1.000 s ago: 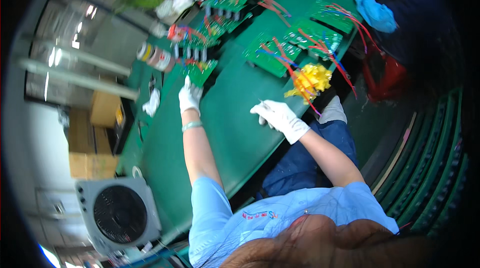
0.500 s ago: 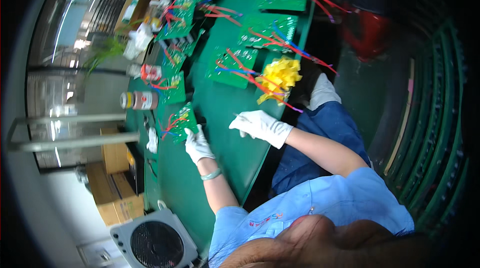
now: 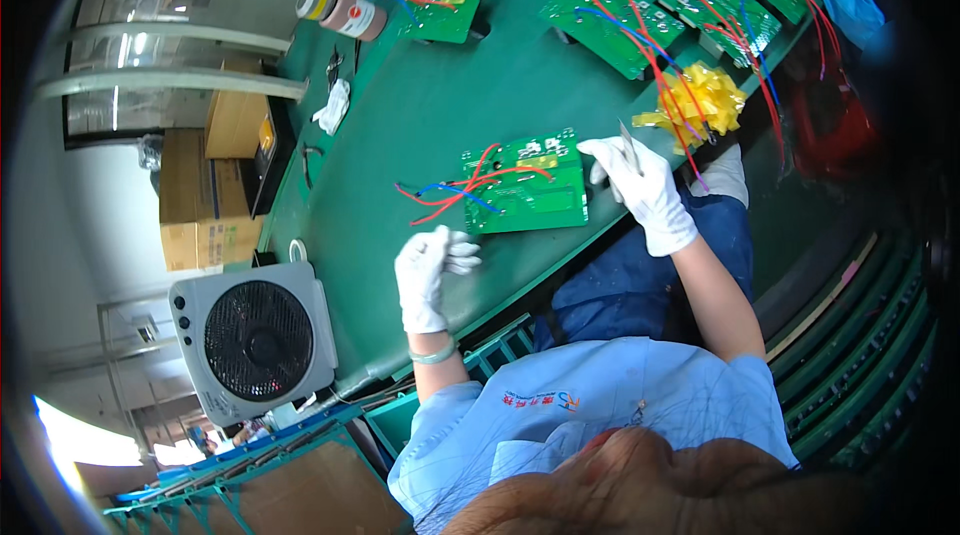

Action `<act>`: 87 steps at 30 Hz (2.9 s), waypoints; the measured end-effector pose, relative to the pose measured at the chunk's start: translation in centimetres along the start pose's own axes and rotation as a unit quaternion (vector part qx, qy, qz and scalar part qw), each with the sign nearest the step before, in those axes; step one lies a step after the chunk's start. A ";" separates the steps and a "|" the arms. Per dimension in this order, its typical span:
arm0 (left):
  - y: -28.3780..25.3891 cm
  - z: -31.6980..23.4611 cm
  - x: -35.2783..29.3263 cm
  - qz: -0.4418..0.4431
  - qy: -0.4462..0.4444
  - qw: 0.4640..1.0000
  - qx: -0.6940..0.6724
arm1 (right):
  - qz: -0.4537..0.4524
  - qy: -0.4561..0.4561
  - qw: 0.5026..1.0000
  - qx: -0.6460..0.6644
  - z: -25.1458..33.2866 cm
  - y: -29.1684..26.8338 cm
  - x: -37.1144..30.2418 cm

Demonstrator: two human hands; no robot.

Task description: The person is assembling electronic circuit boards by inserting and adjusting large capacitors and wiring components.

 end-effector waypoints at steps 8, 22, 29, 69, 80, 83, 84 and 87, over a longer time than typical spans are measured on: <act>2.1 -0.1 5.8 0.118 0.181 0.965 0.145 | -0.011 0.015 1.000 -0.010 -0.8 2.1 -1.9; 4.8 0.8 6.6 0.232 0.070 0.936 -0.255 | 0.118 -0.198 0.780 -0.582 7.2 1.7 -3.6; 5.0 0.8 6.4 0.215 0.055 0.942 -0.252 | 0.123 -0.218 0.784 -0.567 7.0 1.8 -3.6; 4.8 0.8 6.9 0.270 0.088 0.910 -0.303 | 0.004 -0.210 0.802 -0.560 12.5 -1.5 -1.1; 4.7 1.7 7.0 0.203 0.051 0.954 -0.216 | -0.200 -0.171 0.774 -0.575 5.8 -6.4 -2.9; 5.0 1.7 7.1 0.214 0.060 0.946 -0.238 | -0.187 -0.072 0.763 -0.614 3.5 -9.0 -2.1; 5.0 1.5 7.1 0.207 0.057 0.948 -0.236 | -0.164 -0.106 0.813 -0.549 3.2 -10.1 -1.9; 5.0 1.2 6.8 0.227 0.085 0.940 -0.241 | -0.080 -0.067 0.857 -0.505 4.4 -12.2 -2.4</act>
Point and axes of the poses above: each hand's wrist, its own x-axis towards the middle knuckle, its own y-axis out of the palm, z = x × y, the point moved 1 cm from there along x, towards the middle knuckle, and after that the axes turned 8 degrees about x, right-handed, at the moved point
